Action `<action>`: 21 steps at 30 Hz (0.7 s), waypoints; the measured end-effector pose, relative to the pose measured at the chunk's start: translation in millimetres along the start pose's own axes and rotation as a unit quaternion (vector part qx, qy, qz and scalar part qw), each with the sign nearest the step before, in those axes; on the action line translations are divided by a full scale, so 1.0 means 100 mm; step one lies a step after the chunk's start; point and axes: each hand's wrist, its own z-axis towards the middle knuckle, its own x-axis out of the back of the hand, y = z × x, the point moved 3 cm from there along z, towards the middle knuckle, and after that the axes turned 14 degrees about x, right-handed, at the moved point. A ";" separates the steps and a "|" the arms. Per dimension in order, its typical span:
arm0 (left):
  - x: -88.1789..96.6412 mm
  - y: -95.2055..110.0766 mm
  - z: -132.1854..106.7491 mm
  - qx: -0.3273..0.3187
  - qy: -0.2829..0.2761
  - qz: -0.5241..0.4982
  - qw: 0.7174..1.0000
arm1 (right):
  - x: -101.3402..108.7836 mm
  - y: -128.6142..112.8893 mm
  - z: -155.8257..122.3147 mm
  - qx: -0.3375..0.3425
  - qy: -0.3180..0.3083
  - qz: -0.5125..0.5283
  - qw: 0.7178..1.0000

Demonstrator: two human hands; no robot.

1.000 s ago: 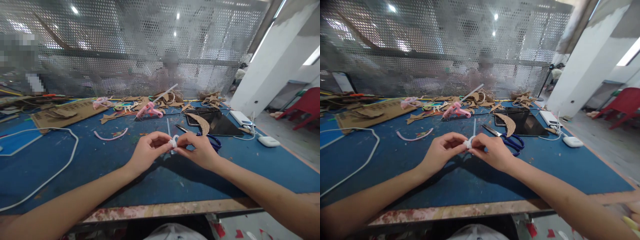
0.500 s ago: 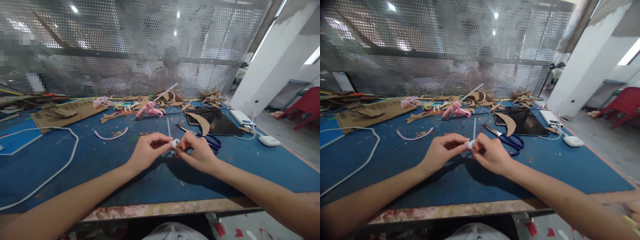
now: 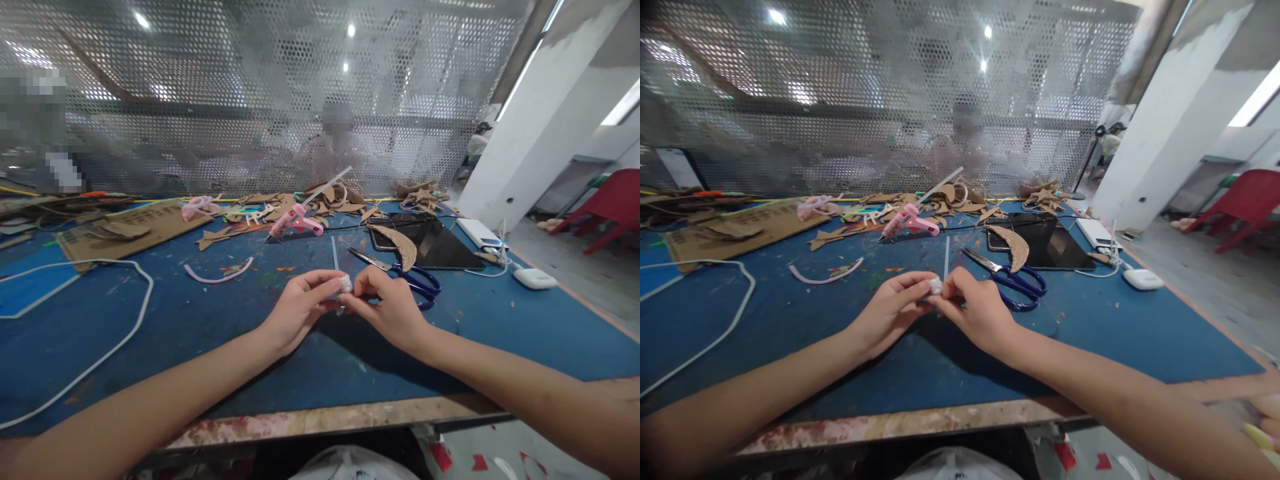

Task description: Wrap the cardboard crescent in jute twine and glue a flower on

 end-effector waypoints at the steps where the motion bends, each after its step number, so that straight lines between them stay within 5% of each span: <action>1: 0.00 0.01 0.00 0.003 0.000 -0.007 1.000 | 0.00 0.01 0.00 -0.007 -0.002 0.009 1.000; 13: 0.08 0.04 0.02 -0.015 0.040 -0.018 0.999 | -0.04 -0.01 0.01 -0.072 -0.002 0.120 0.990; 21: 0.00 -0.02 0.02 0.018 -0.016 -0.010 1.000 | -0.08 -0.03 -0.03 -0.129 0.056 0.164 0.976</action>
